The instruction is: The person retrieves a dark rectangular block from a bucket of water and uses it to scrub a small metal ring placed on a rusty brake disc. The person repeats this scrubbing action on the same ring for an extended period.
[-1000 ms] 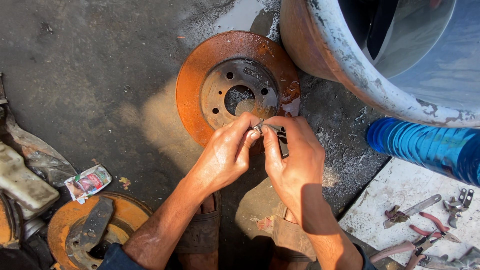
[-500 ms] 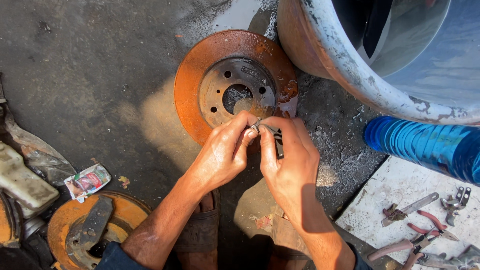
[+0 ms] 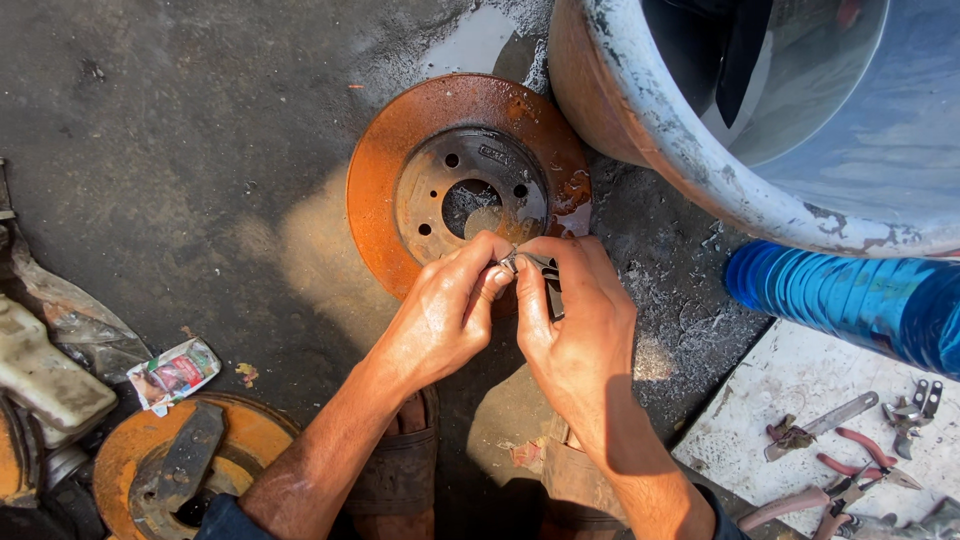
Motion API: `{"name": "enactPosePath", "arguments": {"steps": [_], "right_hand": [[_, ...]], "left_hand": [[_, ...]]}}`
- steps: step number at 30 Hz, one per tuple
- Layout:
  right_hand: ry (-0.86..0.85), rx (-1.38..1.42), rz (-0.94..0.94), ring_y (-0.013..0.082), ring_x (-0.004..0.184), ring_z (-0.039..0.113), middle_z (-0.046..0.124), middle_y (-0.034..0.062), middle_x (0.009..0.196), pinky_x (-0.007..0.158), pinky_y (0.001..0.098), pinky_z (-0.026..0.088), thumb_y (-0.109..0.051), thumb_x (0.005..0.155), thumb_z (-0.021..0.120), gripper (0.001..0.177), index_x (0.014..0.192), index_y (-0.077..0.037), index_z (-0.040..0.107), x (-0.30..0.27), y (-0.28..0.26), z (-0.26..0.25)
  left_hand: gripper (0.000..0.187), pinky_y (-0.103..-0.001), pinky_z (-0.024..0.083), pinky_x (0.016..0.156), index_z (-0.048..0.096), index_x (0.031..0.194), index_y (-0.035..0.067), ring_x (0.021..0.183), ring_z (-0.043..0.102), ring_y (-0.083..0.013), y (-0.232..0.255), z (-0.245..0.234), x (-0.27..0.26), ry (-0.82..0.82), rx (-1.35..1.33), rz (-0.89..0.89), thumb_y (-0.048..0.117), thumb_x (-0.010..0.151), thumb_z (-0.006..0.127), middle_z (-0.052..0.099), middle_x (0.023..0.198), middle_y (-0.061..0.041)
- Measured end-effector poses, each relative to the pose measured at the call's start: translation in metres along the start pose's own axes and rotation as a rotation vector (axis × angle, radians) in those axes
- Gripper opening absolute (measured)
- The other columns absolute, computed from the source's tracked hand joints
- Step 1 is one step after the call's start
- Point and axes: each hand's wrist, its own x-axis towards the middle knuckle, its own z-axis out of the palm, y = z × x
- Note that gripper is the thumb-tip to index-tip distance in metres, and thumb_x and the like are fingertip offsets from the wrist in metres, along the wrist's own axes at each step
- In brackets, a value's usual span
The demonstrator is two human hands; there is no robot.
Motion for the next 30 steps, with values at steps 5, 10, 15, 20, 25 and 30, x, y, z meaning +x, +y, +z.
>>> {"name": "enactPosePath", "arguments": {"steps": [5, 10, 15, 20, 25, 30], "right_hand": [[-0.016, -0.043, 0.032, 0.0340, 0.086, 0.074, 0.069, 0.0107, 0.088, 0.077, 0.0404, 0.060, -0.014, 0.102, 0.070, 0.007, 0.104, -0.008, 0.073, -0.008, -0.004, -0.005], [0.013, -0.058, -0.009, 0.0309, 0.088, 0.074, 0.067, 0.0086, 0.088, 0.078, 0.0386, 0.060, -0.015, 0.103, 0.069, 0.006, 0.105, -0.010, 0.073, -0.006, -0.003, -0.001], [0.029, -0.094, -0.028, 0.0270, 0.087, 0.073, 0.067, 0.0067, 0.089, 0.081, 0.0348, 0.060, -0.010, 0.101, 0.069, 0.007, 0.107, -0.009, 0.073, -0.008, -0.003, 0.001], [0.029, -0.094, -0.061, 0.0274, 0.085, 0.072, 0.065, 0.0077, 0.088, 0.080, 0.0355, 0.060, -0.005, 0.100, 0.070, 0.008, 0.107, -0.007, 0.072, -0.009, -0.006, 0.000], [0.048, -0.128, -0.099, 0.0285, 0.086, 0.072, 0.064, 0.0088, 0.088, 0.079, 0.0355, 0.060, -0.007, 0.101, 0.070, 0.006, 0.106, -0.007, 0.072, -0.003, -0.007, 0.002], [0.027, -0.130, -0.098, 0.0277, 0.084, 0.071, 0.064, 0.0086, 0.088, 0.079, 0.0353, 0.060, -0.004, 0.099, 0.069, 0.007, 0.106, -0.006, 0.072, 0.000, -0.020, -0.006]], "left_hand": [[0.011, -0.049, 0.056, 0.065, 0.060, 0.101, 0.008, 0.069, 0.066, -0.0405, 0.002, 0.001, -0.004, 0.006, -0.008, -0.002, 0.014, 0.108, 0.054, 0.058, 0.072, -0.019], [0.011, -0.048, 0.056, 0.066, 0.060, 0.102, 0.008, 0.069, 0.065, -0.0392, 0.000, 0.000, -0.002, -0.007, 0.008, 0.002, 0.015, 0.108, 0.054, 0.058, 0.072, -0.017], [0.010, -0.049, 0.056, 0.066, 0.062, 0.103, 0.008, 0.070, 0.067, -0.0403, 0.001, 0.002, -0.001, 0.002, 0.002, -0.008, 0.014, 0.108, 0.055, 0.060, 0.072, -0.018], [0.011, -0.049, 0.056, 0.067, 0.061, 0.102, 0.007, 0.070, 0.066, -0.0417, 0.001, 0.000, -0.001, 0.000, 0.007, 0.002, 0.015, 0.108, 0.055, 0.059, 0.072, -0.018], [0.011, -0.050, 0.056, 0.067, 0.061, 0.102, 0.007, 0.071, 0.066, -0.0426, 0.002, 0.001, -0.002, -0.003, 0.005, -0.010, 0.015, 0.108, 0.055, 0.059, 0.073, -0.019], [0.012, -0.049, 0.056, 0.067, 0.061, 0.101, 0.008, 0.070, 0.066, -0.0415, 0.003, -0.003, 0.002, 0.002, 0.007, -0.003, 0.015, 0.108, 0.055, 0.059, 0.072, -0.018]]}}
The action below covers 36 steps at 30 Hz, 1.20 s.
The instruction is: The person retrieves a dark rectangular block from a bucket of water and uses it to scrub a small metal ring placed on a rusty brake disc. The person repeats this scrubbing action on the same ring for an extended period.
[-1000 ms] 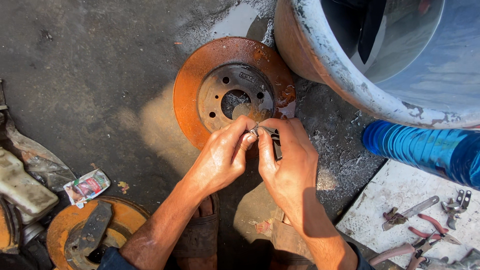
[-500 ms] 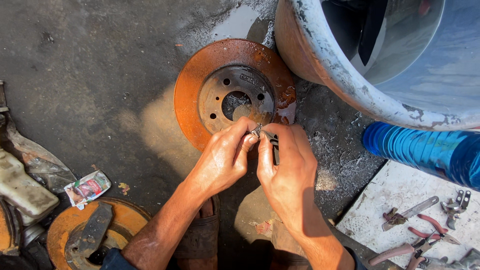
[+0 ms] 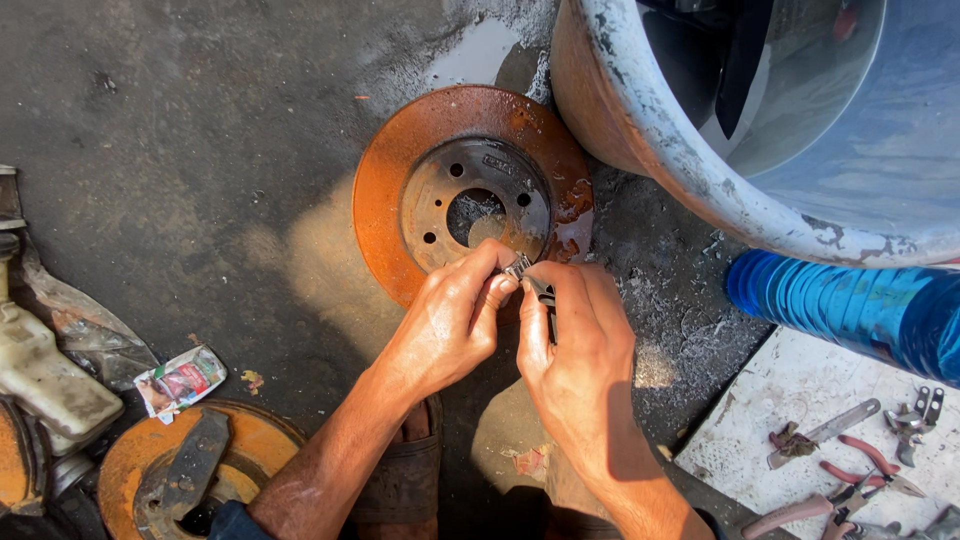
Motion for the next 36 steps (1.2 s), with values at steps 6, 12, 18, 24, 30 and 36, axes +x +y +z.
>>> {"name": "enactPosePath", "arguments": {"steps": [6, 12, 18, 24, 30, 36], "right_hand": [[-0.018, 0.082, 0.044, 0.0328, 0.083, 0.073, 0.067, 0.0121, 0.086, 0.074, 0.0395, 0.060, -0.008, 0.101, 0.068, 0.006, 0.102, -0.005, 0.073, 0.002, 0.022, 0.007], [-0.209, 0.397, 0.769, 0.0153, 0.071, 0.073, 0.072, 0.0049, 0.072, 0.063, 0.0296, 0.060, -0.029, 0.100, 0.070, 0.017, 0.113, -0.019, 0.076, -0.001, 0.044, -0.016], [-0.270, 0.787, 0.792, 0.0312, 0.090, 0.069, 0.071, 0.0239, 0.097, 0.086, 0.0439, 0.061, -0.009, 0.097, 0.064, 0.037, 0.132, 0.003, 0.063, -0.012, 0.057, -0.017], [-0.411, 0.592, 0.894, 0.0111, 0.093, 0.071, 0.080, 0.0002, 0.111, 0.080, 0.0285, 0.060, -0.024, 0.095, 0.066, 0.025, 0.118, -0.016, 0.070, 0.019, -0.003, -0.072], [-0.139, 0.350, 0.609, 0.0090, 0.074, 0.074, 0.087, 0.0033, 0.090, 0.070, 0.0207, 0.056, -0.012, 0.080, 0.084, 0.041, 0.121, -0.012, 0.080, 0.069, -0.034, -0.199], [-0.293, -0.427, 0.065, 0.0351, 0.044, 0.061, 0.076, 0.0052, 0.124, 0.076, 0.0500, 0.046, -0.031, 0.101, 0.066, 0.039, 0.137, -0.017, 0.059, 0.193, 0.001, -0.238]], "left_hand": [[0.011, -0.049, 0.056, 0.068, 0.061, 0.102, 0.008, 0.071, 0.067, -0.0408, -0.001, 0.003, -0.004, -0.011, -0.013, -0.020, 0.015, 0.108, 0.055, 0.061, 0.073, -0.017], [0.011, -0.051, 0.057, 0.070, 0.061, 0.105, 0.009, 0.076, 0.069, -0.0406, 0.000, 0.000, -0.010, -0.046, -0.073, -0.035, 0.013, 0.108, 0.051, 0.065, 0.078, -0.016], [0.010, -0.043, 0.054, 0.061, 0.063, 0.108, 0.009, 0.065, 0.063, -0.0289, 0.008, 0.000, -0.015, -0.025, -0.108, -0.162, 0.015, 0.102, 0.057, 0.060, 0.068, -0.017], [0.014, -0.038, 0.046, 0.064, 0.058, 0.105, 0.013, 0.062, 0.058, -0.0213, 0.045, -0.008, -0.019, 0.015, 0.175, -0.131, 0.027, 0.104, 0.055, 0.061, 0.072, -0.003], [0.018, -0.031, 0.043, 0.058, 0.064, 0.092, 0.017, 0.056, 0.048, -0.0127, 0.076, -0.020, -0.009, -0.013, 0.188, -0.146, 0.030, 0.104, 0.061, 0.055, 0.065, 0.003], [0.018, -0.029, 0.048, 0.057, 0.074, 0.091, 0.023, 0.053, 0.055, -0.0099, 0.095, -0.020, 0.004, -0.007, 0.204, -0.324, 0.038, 0.098, 0.066, 0.074, 0.064, 0.008]]}}
